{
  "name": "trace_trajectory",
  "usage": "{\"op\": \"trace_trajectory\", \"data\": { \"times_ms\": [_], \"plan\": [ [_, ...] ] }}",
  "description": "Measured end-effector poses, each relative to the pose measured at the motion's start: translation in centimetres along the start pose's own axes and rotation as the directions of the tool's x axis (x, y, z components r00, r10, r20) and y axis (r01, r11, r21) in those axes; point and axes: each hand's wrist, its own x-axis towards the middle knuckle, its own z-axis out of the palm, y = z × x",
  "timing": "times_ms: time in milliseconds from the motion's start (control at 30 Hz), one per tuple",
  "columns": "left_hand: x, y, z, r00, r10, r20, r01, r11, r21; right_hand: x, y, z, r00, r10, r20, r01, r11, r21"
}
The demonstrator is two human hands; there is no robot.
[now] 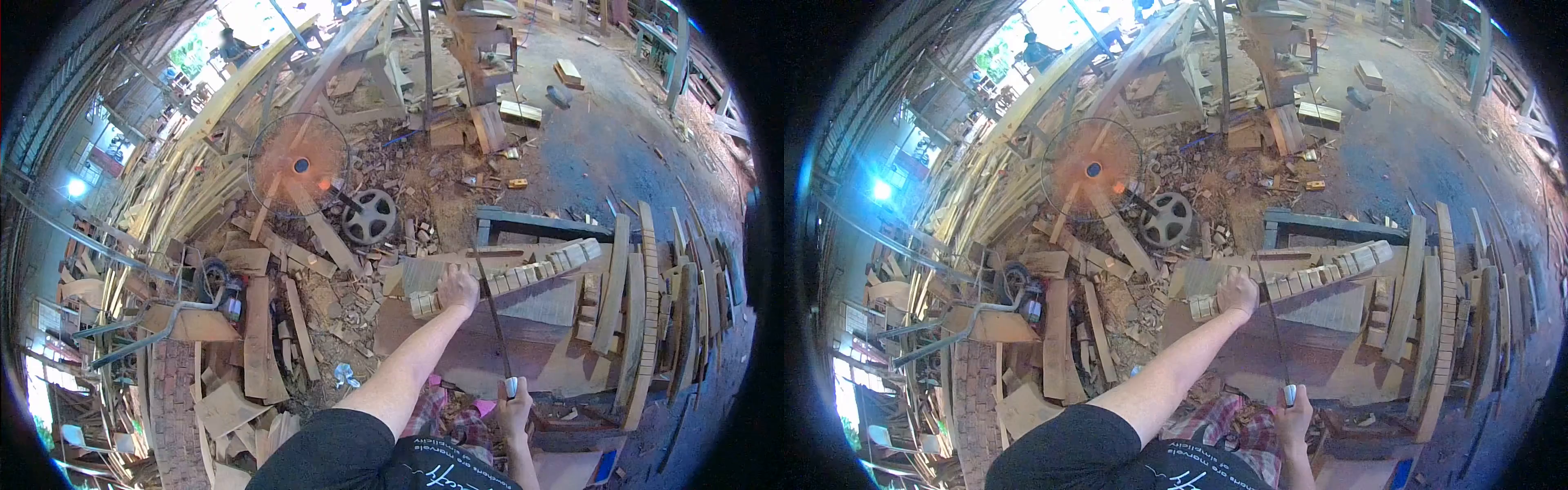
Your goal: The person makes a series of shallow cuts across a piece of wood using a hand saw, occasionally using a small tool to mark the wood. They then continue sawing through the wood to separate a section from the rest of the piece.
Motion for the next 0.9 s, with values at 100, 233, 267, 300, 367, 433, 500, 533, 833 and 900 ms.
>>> {"op": "trace_trajectory", "data": {
  "times_ms": [100,233,267,300,367,433,500,533,833,900],
  "plan": [
    [0.2,-0.1,-0.3,0.997,0.009,0.076,-0.009,1.0,-0.002,2.5,-0.8,1.4,0.986,-0.152,-0.062,0.15,0.988,-0.04],
    [0.2,-0.4,0.4,0.999,0.01,0.033,-0.01,1.0,0.007,6.4,-2.4,3.2,0.989,-0.134,-0.055,0.13,0.989,-0.07],
    [0.2,-0.5,0.6,1.0,0.009,0.013,-0.009,1.0,-0.001,6.1,-2.1,3.0,0.987,-0.152,-0.059,0.148,0.986,-0.071],
    [0.2,-0.5,0.7,1.0,0.006,-0.002,-0.006,1.0,-0.013,5.5,-1.6,2.8,0.984,-0.169,-0.058,0.164,0.983,-0.078],
    [0.3,-0.2,0.2,0.999,0.003,0.037,-0.004,1.0,0.007,2.3,-0.6,1.0,0.989,-0.14,-0.042,0.138,0.989,-0.051],
    [0.3,0.0,-0.2,0.997,-0.01,0.082,0.008,1.0,0.029,1.7,-0.2,0.5,0.994,-0.108,-0.013,0.108,0.994,-0.028],
    [0.3,0.1,-0.4,0.996,-0.014,0.084,0.01,0.999,0.05,1.6,0.1,1.1,0.994,-0.102,-0.04,0.1,0.994,-0.037],
    [0.2,0.1,-0.3,0.996,-0.015,0.084,0.011,0.999,0.051,2.9,-1.8,1.3,0.993,-0.106,-0.043,0.104,0.994,-0.04],
    [0.4,-0.1,0.4,1.0,-0.016,0.023,0.016,1.0,-0.008,1.9,-1.6,0.3,0.996,-0.085,-0.026,0.083,0.995,-0.05],
    [0.1,0.0,0.0,0.999,-0.015,0.032,0.016,0.999,-0.033,1.4,-1.7,0.0,1.0,-0.017,0.003,0.017,1.0,-0.007]
  ]
}}
